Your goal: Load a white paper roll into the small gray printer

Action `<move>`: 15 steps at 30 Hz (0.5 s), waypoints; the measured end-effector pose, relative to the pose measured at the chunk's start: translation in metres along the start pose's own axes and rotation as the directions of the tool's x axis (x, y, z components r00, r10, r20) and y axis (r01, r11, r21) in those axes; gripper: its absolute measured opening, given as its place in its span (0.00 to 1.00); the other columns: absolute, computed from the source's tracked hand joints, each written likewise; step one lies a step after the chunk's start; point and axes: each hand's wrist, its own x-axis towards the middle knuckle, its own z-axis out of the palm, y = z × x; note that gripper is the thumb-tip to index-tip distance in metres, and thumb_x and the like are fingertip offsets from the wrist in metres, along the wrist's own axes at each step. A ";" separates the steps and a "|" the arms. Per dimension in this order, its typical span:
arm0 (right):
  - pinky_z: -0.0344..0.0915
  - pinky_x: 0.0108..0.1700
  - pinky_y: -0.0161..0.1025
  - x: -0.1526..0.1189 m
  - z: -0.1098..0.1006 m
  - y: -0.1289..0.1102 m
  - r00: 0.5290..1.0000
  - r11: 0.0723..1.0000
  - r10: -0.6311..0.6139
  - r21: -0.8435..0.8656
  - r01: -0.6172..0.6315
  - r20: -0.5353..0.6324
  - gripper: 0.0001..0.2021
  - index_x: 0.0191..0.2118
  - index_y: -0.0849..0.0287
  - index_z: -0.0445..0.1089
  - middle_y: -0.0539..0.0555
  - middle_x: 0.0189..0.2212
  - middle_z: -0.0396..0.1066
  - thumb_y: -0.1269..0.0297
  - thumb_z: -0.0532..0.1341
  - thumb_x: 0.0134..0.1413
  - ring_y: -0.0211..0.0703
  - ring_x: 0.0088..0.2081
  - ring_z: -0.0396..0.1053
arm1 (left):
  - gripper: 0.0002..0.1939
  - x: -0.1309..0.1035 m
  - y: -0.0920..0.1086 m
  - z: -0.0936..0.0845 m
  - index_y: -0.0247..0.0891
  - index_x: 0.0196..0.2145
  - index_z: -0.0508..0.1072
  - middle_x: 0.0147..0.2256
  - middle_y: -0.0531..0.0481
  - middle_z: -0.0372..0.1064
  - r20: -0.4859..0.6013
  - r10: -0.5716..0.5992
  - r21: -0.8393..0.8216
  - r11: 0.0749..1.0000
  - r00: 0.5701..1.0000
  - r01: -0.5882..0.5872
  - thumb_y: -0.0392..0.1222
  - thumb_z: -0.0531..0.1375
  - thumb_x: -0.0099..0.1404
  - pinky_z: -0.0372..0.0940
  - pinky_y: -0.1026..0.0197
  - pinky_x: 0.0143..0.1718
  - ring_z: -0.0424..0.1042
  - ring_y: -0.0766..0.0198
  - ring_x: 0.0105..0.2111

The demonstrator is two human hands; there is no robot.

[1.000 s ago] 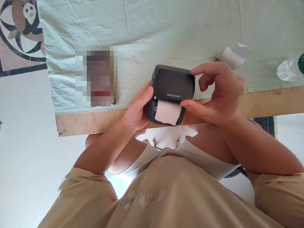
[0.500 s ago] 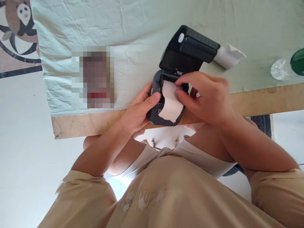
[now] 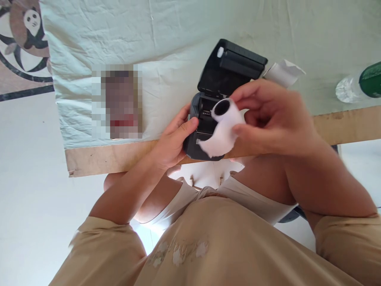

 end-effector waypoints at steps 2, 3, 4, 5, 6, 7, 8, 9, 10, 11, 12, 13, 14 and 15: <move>0.61 0.23 0.38 0.004 -0.009 0.011 0.994 0.968 0.069 0.247 -0.047 -0.082 0.17 0.47 0.45 0.75 0.47 0.36 0.77 0.52 0.72 0.53 0.40 0.29 0.69 | 0.19 0.002 -0.002 -0.003 0.43 0.51 0.80 0.42 0.54 0.82 -0.042 -0.006 -0.028 1.000 0.999 0.005 0.54 0.72 0.68 0.78 0.66 0.38 0.81 0.65 0.37; 0.60 0.22 0.38 0.006 -0.013 0.020 0.984 0.947 0.122 0.311 -0.076 -0.132 0.16 0.46 0.45 0.76 0.48 0.33 0.74 0.49 0.72 0.53 0.41 0.29 0.69 | 0.19 0.002 -0.002 -0.004 0.43 0.50 0.80 0.43 0.54 0.82 -0.058 -0.014 -0.037 0.999 0.998 0.012 0.55 0.71 0.68 0.78 0.65 0.39 0.82 0.64 0.39; 0.60 0.22 0.38 0.008 -0.017 0.029 0.974 0.937 0.163 0.335 -0.101 -0.160 0.16 0.43 0.47 0.76 0.49 0.31 0.71 0.45 0.71 0.54 0.41 0.28 0.67 | 0.19 0.003 -0.003 -0.005 0.43 0.49 0.80 0.43 0.53 0.82 -0.074 -0.017 -0.041 0.999 0.997 0.014 0.57 0.70 0.68 0.79 0.63 0.40 0.82 0.63 0.40; 0.57 0.21 0.37 0.008 -0.019 0.038 0.967 0.936 0.177 0.335 -0.109 -0.182 0.16 0.43 0.47 0.77 0.50 0.31 0.70 0.43 0.70 0.55 0.39 0.27 0.65 | 0.18 0.003 -0.003 -0.006 0.43 0.48 0.80 0.43 0.53 0.82 -0.086 -0.019 -0.039 0.999 0.996 0.016 0.58 0.69 0.69 0.79 0.62 0.40 0.82 0.62 0.41; 0.55 0.21 0.37 0.007 -0.021 0.046 0.965 0.940 0.182 0.322 -0.114 -0.191 0.16 0.43 0.48 0.76 0.50 0.33 0.71 0.44 0.72 0.55 0.38 0.27 0.64 | 0.18 0.002 -0.002 -0.006 0.43 0.47 0.80 0.43 0.53 0.81 -0.096 -0.017 -0.033 0.999 0.995 0.014 0.58 0.69 0.69 0.78 0.61 0.41 0.83 0.60 0.42; 0.57 0.22 0.37 0.005 -0.023 0.053 0.967 0.955 0.162 0.277 -0.104 -0.195 0.17 0.43 0.48 0.76 0.50 0.33 0.70 0.44 0.73 0.55 0.38 0.27 0.63 | 0.17 0.002 -0.002 -0.006 0.43 0.47 0.79 0.42 0.52 0.81 -0.102 -0.010 -0.025 1.000 0.995 0.007 0.58 0.68 0.70 0.78 0.60 0.41 0.83 0.59 0.42; 0.60 0.25 0.37 0.002 -0.023 0.057 0.972 0.981 0.117 0.179 -0.080 -0.204 0.17 0.43 0.48 0.75 0.50 0.33 0.69 0.44 0.73 0.56 0.38 0.28 0.64 | 0.17 0.002 -0.001 -0.005 0.43 0.46 0.79 0.41 0.52 0.81 -0.105 0.000 -0.021 1.000 0.995 -0.002 0.58 0.67 0.70 0.77 0.60 0.40 0.83 0.59 0.42; 0.65 0.28 0.39 -0.001 -0.023 0.059 0.976 0.998 0.058 0.050 -0.049 -0.209 0.18 0.43 0.49 0.73 0.49 0.33 0.69 0.43 0.72 0.59 0.38 0.30 0.65 | 0.17 0.001 -0.001 -0.005 0.42 0.46 0.78 0.41 0.52 0.81 -0.102 0.007 -0.023 1.000 0.995 -0.010 0.57 0.67 0.70 0.77 0.60 0.39 0.83 0.59 0.42; 0.70 0.33 0.42 -0.004 -0.023 0.059 0.978 0.996 -0.005 -0.086 -0.013 -0.209 0.18 0.42 0.49 0.72 0.49 0.33 0.68 0.42 0.70 0.61 0.40 0.33 0.68 | 0.17 0.001 -0.001 -0.004 0.42 0.46 0.78 0.41 0.52 0.81 -0.096 0.012 -0.028 0.999 0.995 -0.014 0.57 0.67 0.71 0.77 0.61 0.39 0.83 0.59 0.42; 0.74 0.40 0.46 -0.007 -0.023 0.058 0.976 0.976 -0.066 -0.215 0.020 -0.206 0.18 0.42 0.49 0.71 0.49 0.34 0.68 0.41 0.69 0.63 0.42 0.37 0.70 | 0.17 0.001 -0.001 -0.003 0.41 0.47 0.78 0.41 0.51 0.81 -0.089 0.016 -0.035 0.999 0.996 -0.019 0.56 0.67 0.71 0.77 0.61 0.40 0.83 0.60 0.42; 0.76 0.46 0.50 -0.010 -0.023 0.056 0.972 0.945 -0.117 -0.324 0.046 -0.202 0.17 0.42 0.50 0.71 0.49 0.35 0.69 0.41 0.68 0.64 0.45 0.41 0.72 | 0.16 0.001 -0.001 -0.003 0.41 0.47 0.79 0.42 0.51 0.81 -0.086 0.022 -0.041 0.999 0.996 -0.026 0.55 0.66 0.72 0.77 0.62 0.41 0.83 0.61 0.42; 0.77 0.51 0.53 -0.011 -0.024 0.053 0.968 0.914 -0.154 -0.401 0.062 -0.201 0.16 0.42 0.49 0.72 0.50 0.37 0.70 0.43 0.67 0.65 0.47 0.46 0.73 | 0.16 0.001 -0.001 -0.002 0.40 0.47 0.79 0.43 0.52 0.81 -0.088 0.026 -0.043 0.999 0.996 -0.030 0.54 0.66 0.72 0.77 0.62 0.41 0.82 0.62 0.42; 0.77 0.54 0.55 -0.012 -0.024 0.052 0.964 0.883 -0.181 -0.463 0.072 -0.196 0.14 0.43 0.49 0.72 0.50 0.39 0.71 0.45 0.68 0.66 0.48 0.49 0.73 | 0.15 0.001 -0.001 -0.002 0.41 0.47 0.80 0.43 0.52 0.82 -0.092 0.027 -0.042 0.999 0.995 -0.031 0.54 0.66 0.72 0.78 0.62 0.42 0.83 0.62 0.41; 0.76 0.56 0.55 -0.012 -0.025 0.051 0.961 0.852 -0.203 -0.517 0.079 -0.188 0.12 0.45 0.48 0.73 0.50 0.40 0.72 0.47 0.68 0.66 0.49 0.50 0.74 | 0.14 0.001 -0.001 -0.002 0.41 0.47 0.80 0.43 0.52 0.82 -0.098 0.023 -0.041 0.999 0.995 -0.027 0.53 0.66 0.73 0.78 0.62 0.42 0.83 0.62 0.41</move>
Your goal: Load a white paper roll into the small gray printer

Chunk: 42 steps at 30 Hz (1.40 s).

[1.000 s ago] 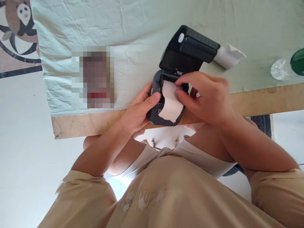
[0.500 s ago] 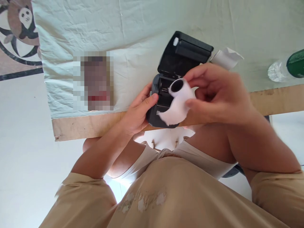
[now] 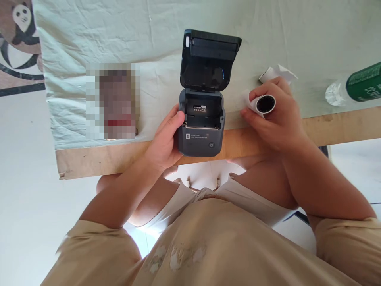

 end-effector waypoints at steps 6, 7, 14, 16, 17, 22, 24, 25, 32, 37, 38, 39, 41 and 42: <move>0.78 0.52 0.54 0.003 0.002 0.007 0.999 0.989 -0.030 -0.142 0.033 0.023 0.19 0.56 0.49 0.69 0.51 0.50 0.80 0.56 0.69 0.63 0.51 0.50 0.80 | 0.13 0.001 0.001 0.001 0.40 0.46 0.80 0.40 0.53 0.83 -0.001 -0.010 -0.018 1.000 1.000 0.010 0.52 0.65 0.73 0.79 0.63 0.38 0.83 0.64 0.36; 0.78 0.53 0.54 0.003 0.001 0.007 0.999 0.990 -0.038 -0.137 0.040 0.021 0.22 0.58 0.50 0.69 0.53 0.51 0.80 0.55 0.70 0.62 0.51 0.51 0.80 | 0.13 0.001 0.001 0.002 0.40 0.45 0.80 0.40 0.53 0.83 -0.002 -0.008 -0.004 1.000 1.000 0.008 0.51 0.64 0.73 0.79 0.62 0.38 0.83 0.63 0.36; 0.76 0.50 0.51 0.009 -0.019 0.024 0.982 0.917 0.015 -0.389 -0.088 -0.186 0.12 0.48 0.53 0.76 0.57 0.45 0.79 0.68 0.65 0.59 0.50 0.46 0.78 | 0.13 0.001 0.002 0.001 0.41 0.46 0.80 0.40 0.53 0.83 -0.008 -0.013 0.021 1.000 1.000 0.013 0.52 0.65 0.73 0.80 0.62 0.40 0.84 0.63 0.38; 0.73 0.57 0.57 0.015 -0.020 0.030 0.984 0.884 0.084 -0.444 -0.146 -0.156 0.16 0.51 0.52 0.77 0.59 0.52 0.78 0.70 0.67 0.56 0.56 0.52 0.76 | 0.13 0.001 0.001 0.000 0.41 0.46 0.80 0.41 0.53 0.83 -0.003 -0.002 0.022 1.000 1.000 0.002 0.52 0.65 0.73 0.80 0.62 0.40 0.84 0.63 0.38; 0.71 0.60 0.59 0.018 -0.020 0.031 0.979 0.868 0.136 -0.459 -0.191 -0.150 0.17 0.52 0.53 0.77 0.61 0.55 0.76 0.70 0.68 0.56 0.59 0.55 0.74 | 0.12 0.001 0.001 0.000 0.42 0.46 0.81 0.41 0.53 0.83 0.000 0.001 0.024 1.000 1.000 -0.001 0.52 0.66 0.73 0.80 0.62 0.40 0.84 0.63 0.39; 0.62 0.67 0.62 0.037 -0.020 0.022 0.860 0.727 0.491 -0.478 -0.493 -0.140 0.24 0.59 0.58 0.68 0.66 0.63 0.68 0.74 0.66 0.58 0.61 0.64 0.68 | 0.12 0.001 0.000 -0.001 0.42 0.47 0.81 0.41 0.53 0.83 -0.006 -0.003 0.038 0.999 1.000 0.003 0.52 0.66 0.73 0.80 0.62 0.40 0.84 0.63 0.39; 0.62 0.66 0.64 0.040 -0.022 0.016 0.841 0.731 0.519 -0.431 -0.529 -0.152 0.28 0.61 0.60 0.66 0.65 0.60 0.71 0.78 0.65 0.55 0.60 0.62 0.70 | 0.12 0.000 0.001 -0.001 0.42 0.46 0.80 0.41 0.53 0.83 -0.006 0.006 0.052 0.999 1.000 -0.006 0.52 0.65 0.73 0.79 0.62 0.41 0.84 0.62 0.40; 0.62 0.66 0.64 0.040 -0.023 0.015 0.836 0.742 0.523 -0.393 -0.542 -0.166 0.30 0.61 0.59 0.66 0.64 0.58 0.73 0.80 0.65 0.53 0.59 0.59 0.71 | 0.12 0.000 0.001 0.000 0.42 0.46 0.80 0.41 0.53 0.82 -0.002 0.005 0.051 0.999 1.000 -0.005 0.52 0.65 0.74 0.79 0.62 0.41 0.84 0.63 0.40; 0.67 0.36 0.45 0.039 -0.028 0.015 0.705 0.682 0.698 0.415 -0.602 -0.125 0.19 0.50 0.51 0.67 0.54 0.41 0.71 0.74 0.55 0.54 0.45 0.38 0.74 | 0.12 -0.001 0.002 0.000 0.42 0.47 0.81 0.40 0.55 0.83 0.018 -0.042 -0.016 0.999 0.999 0.042 0.51 0.67 0.72 0.78 0.65 0.34 0.83 0.65 0.36; 0.64 0.31 0.40 0.036 -0.029 0.003 0.738 0.556 0.675 0.651 -0.516 0.009 0.15 0.41 0.52 0.74 0.53 0.39 0.72 0.71 0.62 0.45 0.42 0.35 0.75 | 0.13 -0.001 0.001 0.000 0.44 0.48 0.80 0.42 0.54 0.83 0.012 0.010 0.042 0.999 1.000 -0.011 0.53 0.66 0.73 0.78 0.63 0.39 0.84 0.62 0.40; 0.63 0.30 0.40 0.034 -0.029 0.000 0.755 0.561 0.655 0.670 -0.487 0.001 0.15 0.41 0.51 0.76 0.52 0.39 0.71 0.72 0.64 0.44 0.41 0.35 0.75 | 0.13 -0.001 0.002 0.001 0.44 0.48 0.79 0.43 0.54 0.83 0.010 0.012 0.058 0.998 1.000 -0.013 0.53 0.66 0.73 0.78 0.63 0.40 0.84 0.61 0.41; 0.64 0.30 0.39 0.033 -0.029 -0.002 0.770 0.567 0.638 0.684 -0.459 -0.012 0.15 0.41 0.49 0.78 0.51 0.38 0.70 0.71 0.65 0.44 0.40 0.35 0.74 | 0.13 -0.001 0.002 0.002 0.43 0.49 0.79 0.43 0.53 0.83 0.007 0.009 0.067 0.998 1.000 -0.009 0.53 0.65 0.73 0.79 0.61 0.41 0.84 0.61 0.42; 0.66 0.31 0.39 0.033 -0.031 -0.003 0.784 0.564 0.620 0.712 -0.419 -0.029 0.16 0.44 0.46 0.78 0.50 0.39 0.70 0.70 0.66 0.49 0.40 0.36 0.76 | 0.14 -0.001 0.003 0.004 0.43 0.50 0.79 0.45 0.52 0.82 0.007 -0.014 0.065 0.998 1.000 0.014 0.52 0.65 0.73 0.80 0.59 0.44 0.83 0.60 0.43; 0.68 0.32 0.39 0.034 -0.032 -0.003 0.782 0.552 0.622 0.727 -0.408 -0.033 0.16 0.46 0.44 0.78 0.50 0.41 0.71 0.70 0.64 0.53 0.40 0.39 0.77 | 0.14 -0.001 0.004 0.005 0.42 0.50 0.79 0.46 0.51 0.82 0.007 -0.024 0.057 0.998 1.000 0.024 0.52 0.65 0.73 0.80 0.58 0.45 0.82 0.59 0.44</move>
